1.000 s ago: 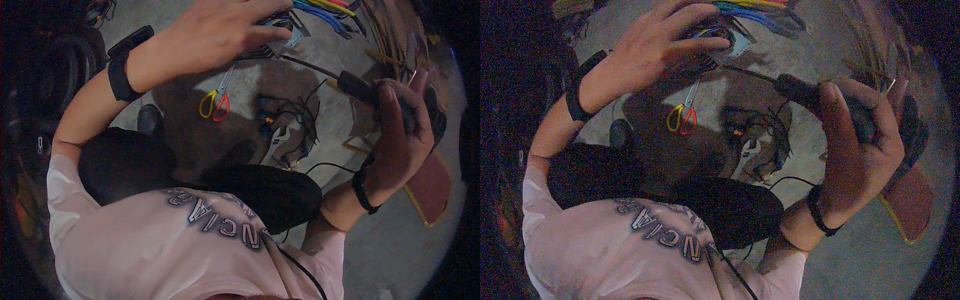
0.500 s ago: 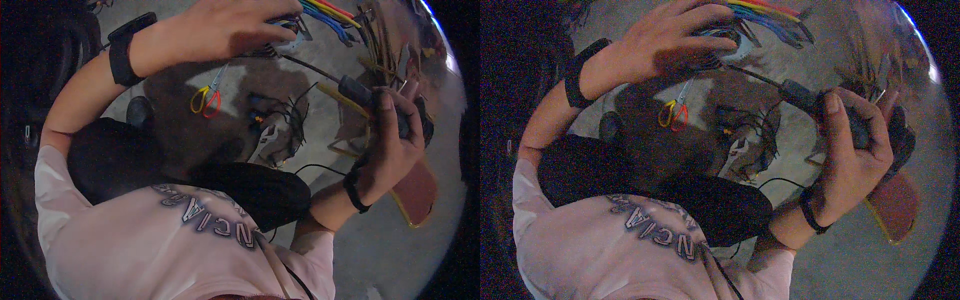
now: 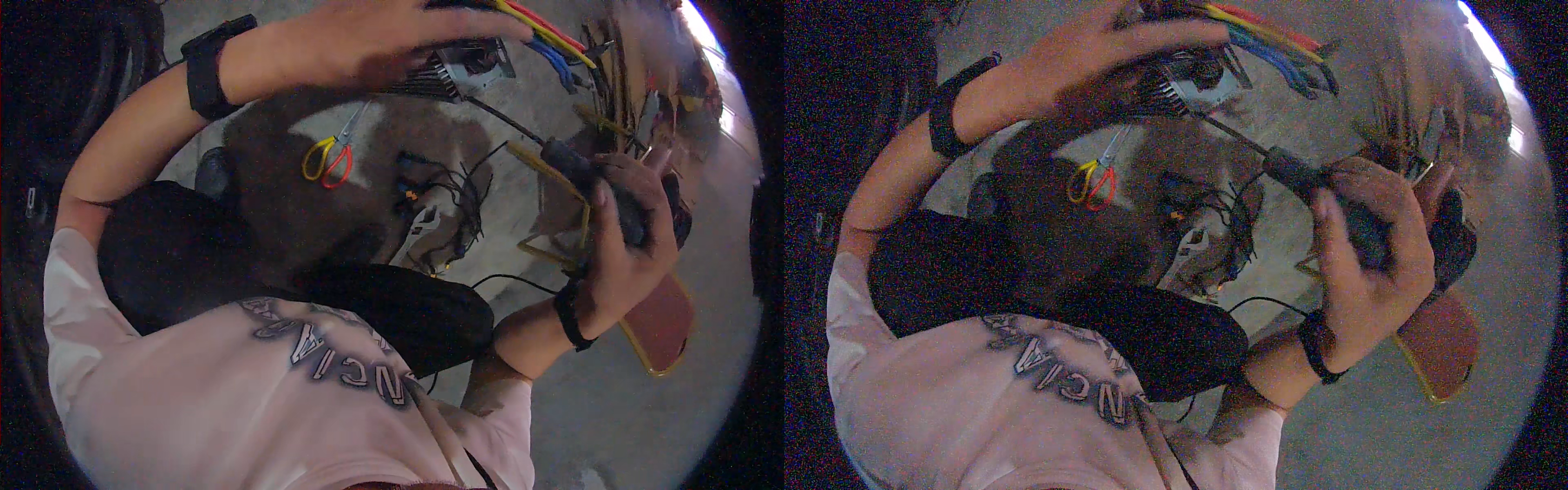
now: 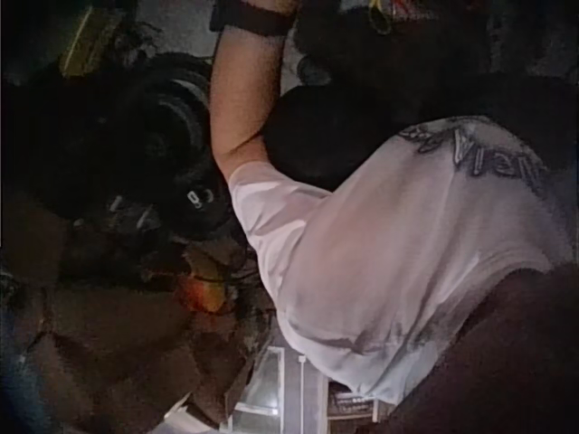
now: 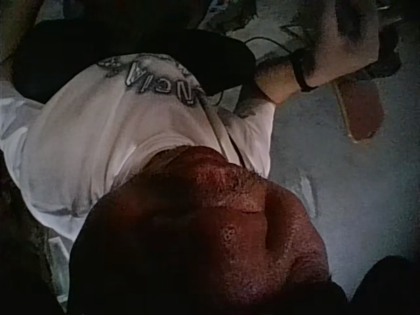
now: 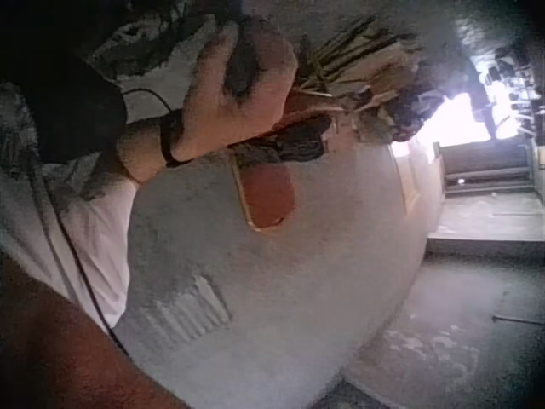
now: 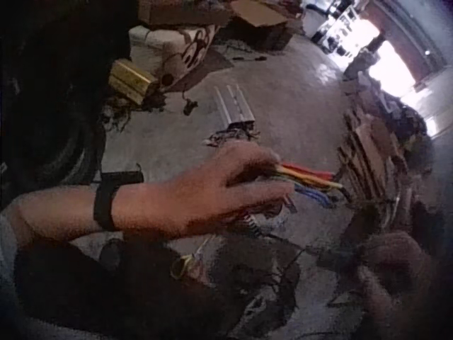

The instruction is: Repairing an electronic component by cutting and stripping wires.

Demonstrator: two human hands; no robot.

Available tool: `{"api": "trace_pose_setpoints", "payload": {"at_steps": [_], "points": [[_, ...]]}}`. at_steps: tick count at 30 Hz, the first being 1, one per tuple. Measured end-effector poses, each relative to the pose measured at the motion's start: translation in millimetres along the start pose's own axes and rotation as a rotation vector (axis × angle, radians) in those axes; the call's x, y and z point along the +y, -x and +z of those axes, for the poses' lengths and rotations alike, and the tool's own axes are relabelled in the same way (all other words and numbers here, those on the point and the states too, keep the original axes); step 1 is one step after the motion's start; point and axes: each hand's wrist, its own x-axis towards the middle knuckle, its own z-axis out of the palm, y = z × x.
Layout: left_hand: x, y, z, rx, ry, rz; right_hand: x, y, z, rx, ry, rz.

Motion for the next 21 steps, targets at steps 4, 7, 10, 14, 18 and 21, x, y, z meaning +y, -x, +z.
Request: {"api": "trace_pose_setpoints", "payload": {"at_steps": [4, 7, 10, 14, 18, 21], "points": [[1.4, 12.6, -5.2, 0.114, -0.158, -0.212, -5.2, -10.4, -10.5, -0.162, 0.019, -0.141], [6.2, 18.0, -1.3, 0.126, -0.236, -0.448, -11.4, -24.9, -20.0, -0.282, 0.15, -0.236], [2.4, 19.6, 12.9, 0.187, -0.038, -0.658, -18.2, -39.6, -40.3, -0.472, 0.426, -0.363], [9.5, 13.6, 5.7, 0.057, 0.262, -1.0, -5.2, -50.2, -32.9, -0.621, 0.765, -0.622], [3.0, 15.3, 15.6, 0.14, 0.325, -1.012, -14.3, -64.1, -30.8, -0.66, 0.873, -0.871], [-5.4, 29.9, 33.5, 0.263, 0.473, -0.843, -20.5, -67.7, -28.9, -0.686, 0.958, -0.953]]}}
